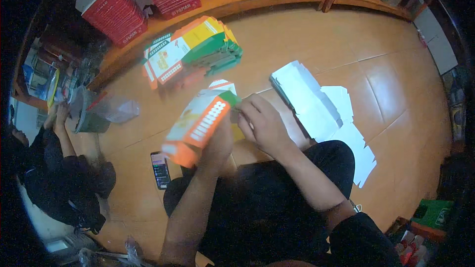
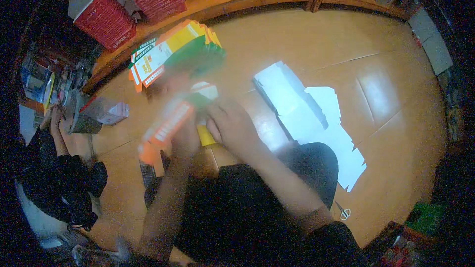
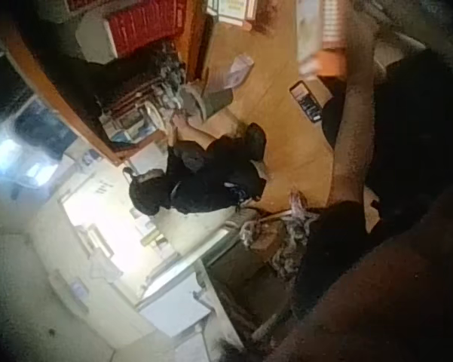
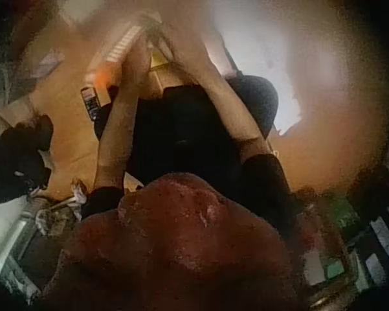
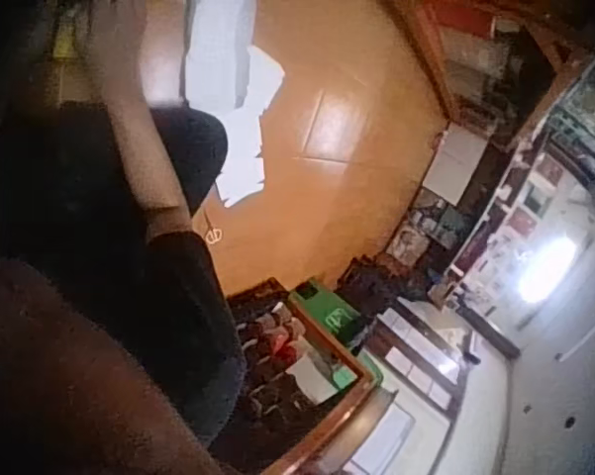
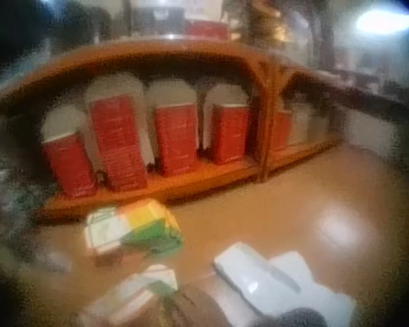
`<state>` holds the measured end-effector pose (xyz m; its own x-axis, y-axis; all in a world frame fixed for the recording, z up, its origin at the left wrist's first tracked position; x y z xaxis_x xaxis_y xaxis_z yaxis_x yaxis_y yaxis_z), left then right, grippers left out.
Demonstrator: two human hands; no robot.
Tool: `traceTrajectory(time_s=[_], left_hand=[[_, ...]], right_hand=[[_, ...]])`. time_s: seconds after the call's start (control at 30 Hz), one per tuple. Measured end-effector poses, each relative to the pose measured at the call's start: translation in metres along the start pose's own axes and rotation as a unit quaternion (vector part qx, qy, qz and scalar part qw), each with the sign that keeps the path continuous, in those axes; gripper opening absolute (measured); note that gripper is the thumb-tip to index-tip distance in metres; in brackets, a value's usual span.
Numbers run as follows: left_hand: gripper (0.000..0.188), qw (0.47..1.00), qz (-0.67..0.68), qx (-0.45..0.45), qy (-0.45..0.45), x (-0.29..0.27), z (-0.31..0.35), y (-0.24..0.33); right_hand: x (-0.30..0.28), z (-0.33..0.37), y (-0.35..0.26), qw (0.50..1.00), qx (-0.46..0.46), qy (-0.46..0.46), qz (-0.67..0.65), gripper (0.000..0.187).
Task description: The person sits on the floor and folds flat-packed cardboard pieces into small rectangular boxes. They repeatedly pick up a piece, fold the sides, and tuck the flaps to form a box, then place the finished box on a growing stack. A second person is visible in the background working with a container.
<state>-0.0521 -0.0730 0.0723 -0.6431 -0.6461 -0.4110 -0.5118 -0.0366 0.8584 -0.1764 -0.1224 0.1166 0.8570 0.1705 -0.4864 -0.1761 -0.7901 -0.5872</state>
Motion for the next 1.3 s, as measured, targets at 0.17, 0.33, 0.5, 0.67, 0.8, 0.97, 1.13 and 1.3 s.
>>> traceTrajectory(time_s=[0.17, 0.33, 0.5, 0.67, 0.8, 0.97, 1.13, 1.3], left_hand=[[0.029, 0.990, 0.052, -0.119, 0.060, -0.014, -0.007, -0.012], [0.027, 0.971, 0.130, -0.179, 0.090, -0.015, -0.006, -0.007], [0.024, 0.986, 0.137, -0.083, 0.050, 0.000, 0.009, -0.058], [0.034, 0.928, 0.332, -0.163, 0.051, 0.013, 0.022, -0.035], [0.031, 0.911, 0.342, -0.226, 0.033, 0.023, 0.017, -0.036], [0.029, 0.874, 0.393, -0.286, 0.010, 0.030, 0.020, -0.023], [0.029, 0.891, 0.366, -0.262, -0.056, 0.036, 0.015, -0.035], [0.029, 0.936, 0.277, -0.197, -0.097, 0.023, 0.008, -0.004]], right_hand=[[-0.002, 0.000, -0.005, 1.000, 0.001, -0.021, -0.019, 0.021], [-0.011, -0.003, 0.020, 0.989, 0.113, -0.004, -0.092, 0.011], [-0.003, 0.012, 0.050, 0.888, 0.354, 0.024, -0.293, 0.014], [0.003, 0.016, 0.045, 0.871, 0.339, 0.033, -0.354, 0.018], [-0.007, 0.013, 0.035, 0.899, 0.321, 0.043, -0.295, 0.016], [-0.008, 0.017, 0.043, 0.914, 0.280, 0.087, -0.282, 0.018], [-0.009, 0.010, 0.037, 0.924, 0.270, 0.059, -0.264, 0.018], [-0.027, 0.000, 0.020, 0.974, 0.186, 0.057, -0.119, 0.018]])
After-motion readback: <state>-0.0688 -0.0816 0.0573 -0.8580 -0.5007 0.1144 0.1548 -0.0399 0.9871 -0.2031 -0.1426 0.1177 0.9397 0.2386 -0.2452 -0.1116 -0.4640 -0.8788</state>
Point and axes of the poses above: each hand's wrist, its own z-axis away from the middle knuckle, its own x-axis out of the palm, y = z × x, the point moved 10 cm from there along -z, towards the middle knuckle, and after that the axes turned 7 degrees about y, right-handed, at the moved point
